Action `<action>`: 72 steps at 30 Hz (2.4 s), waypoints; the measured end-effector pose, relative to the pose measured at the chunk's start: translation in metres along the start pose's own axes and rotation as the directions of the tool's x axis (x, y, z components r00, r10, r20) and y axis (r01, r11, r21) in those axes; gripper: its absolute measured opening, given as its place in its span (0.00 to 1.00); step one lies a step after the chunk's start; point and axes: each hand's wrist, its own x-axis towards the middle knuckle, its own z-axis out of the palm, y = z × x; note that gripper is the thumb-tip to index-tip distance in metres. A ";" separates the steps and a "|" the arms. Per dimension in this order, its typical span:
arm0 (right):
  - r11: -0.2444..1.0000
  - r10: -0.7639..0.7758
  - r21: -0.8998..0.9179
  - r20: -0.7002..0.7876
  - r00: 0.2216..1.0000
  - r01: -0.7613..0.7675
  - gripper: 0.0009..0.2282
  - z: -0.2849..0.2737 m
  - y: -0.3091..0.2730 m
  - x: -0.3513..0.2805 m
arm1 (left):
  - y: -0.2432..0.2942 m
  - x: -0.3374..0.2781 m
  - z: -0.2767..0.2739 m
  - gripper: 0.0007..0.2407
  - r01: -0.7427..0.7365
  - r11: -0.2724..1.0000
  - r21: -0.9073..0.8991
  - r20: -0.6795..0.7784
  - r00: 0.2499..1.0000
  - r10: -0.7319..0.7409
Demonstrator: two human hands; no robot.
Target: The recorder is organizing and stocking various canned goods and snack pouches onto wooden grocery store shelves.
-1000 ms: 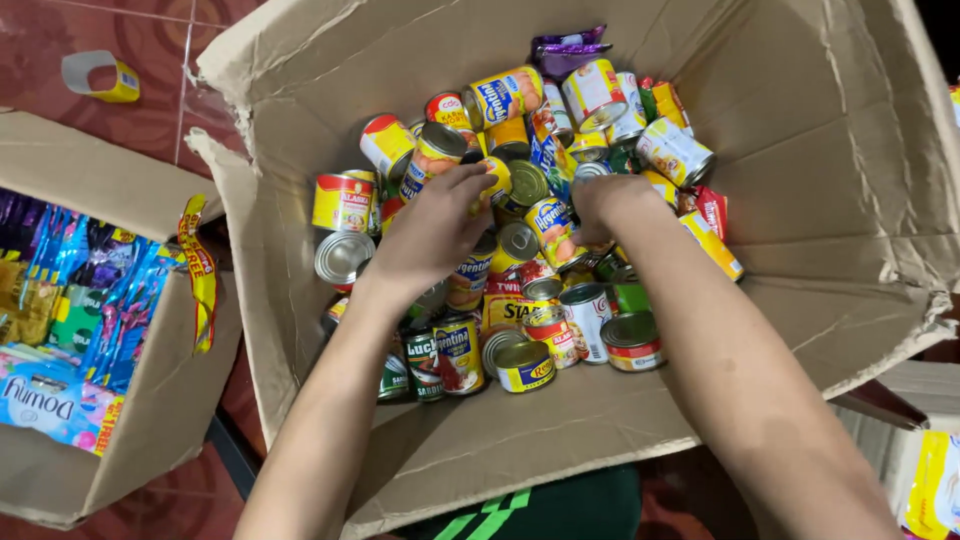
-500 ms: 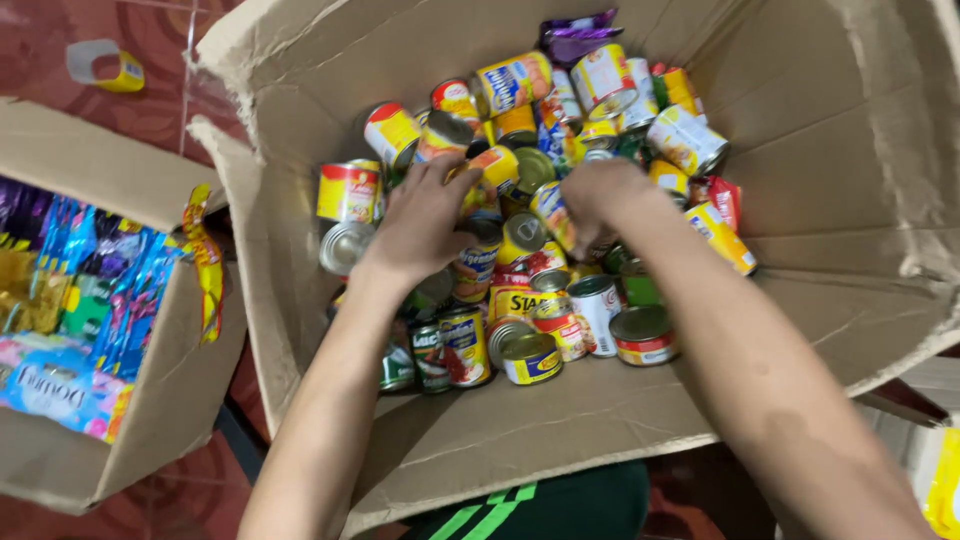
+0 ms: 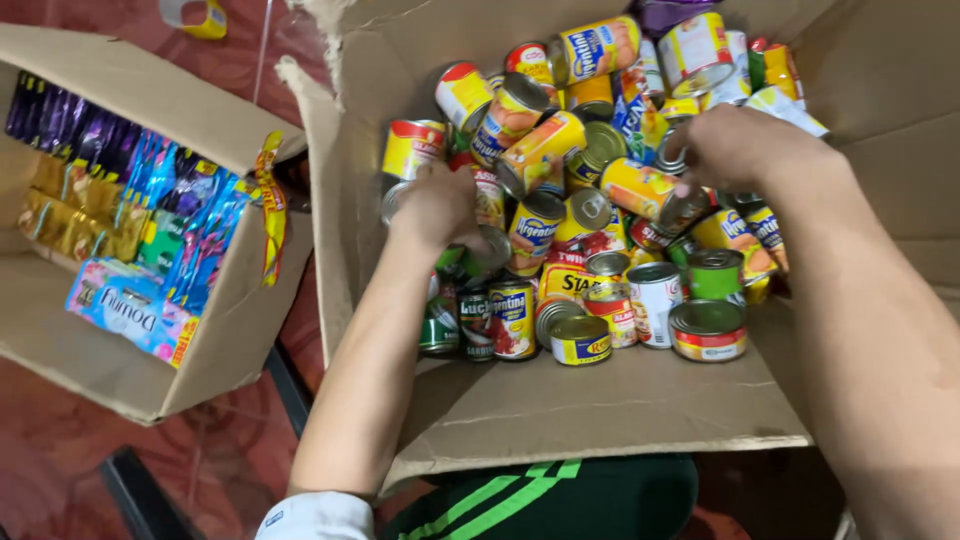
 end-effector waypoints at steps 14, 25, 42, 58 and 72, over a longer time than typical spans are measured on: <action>0.998 0.056 0.041 -0.320 0.946 -0.046 0.16 -0.007 -0.019 -0.002 | 0.001 -0.056 -0.060 0.32 -0.252 0.952 -0.173 0.093 0.958 0.271; 0.815 0.089 0.518 -0.552 0.829 0.257 0.10 -0.020 -0.042 -0.249 | 0.119 -0.135 -0.111 0.33 -0.740 -0.042 -0.671 -0.389 0.303 0.870; 0.179 0.535 0.743 -0.624 0.570 0.645 0.33 0.170 -0.002 -0.519 | 0.399 -0.288 -0.080 0.34 -0.611 -0.181 -0.771 0.048 -0.339 0.940; 0.644 0.740 0.528 -0.614 -0.276 0.553 0.26 0.152 -0.034 -0.723 | 0.509 -0.482 -0.044 0.16 -0.559 -0.500 -0.661 -0.381 -0.324 0.866; 0.734 0.608 0.658 -0.524 -0.597 0.170 0.16 0.105 0.027 -0.915 | 0.683 -0.629 -0.060 0.22 -0.515 -0.846 -0.137 -0.628 -0.616 0.476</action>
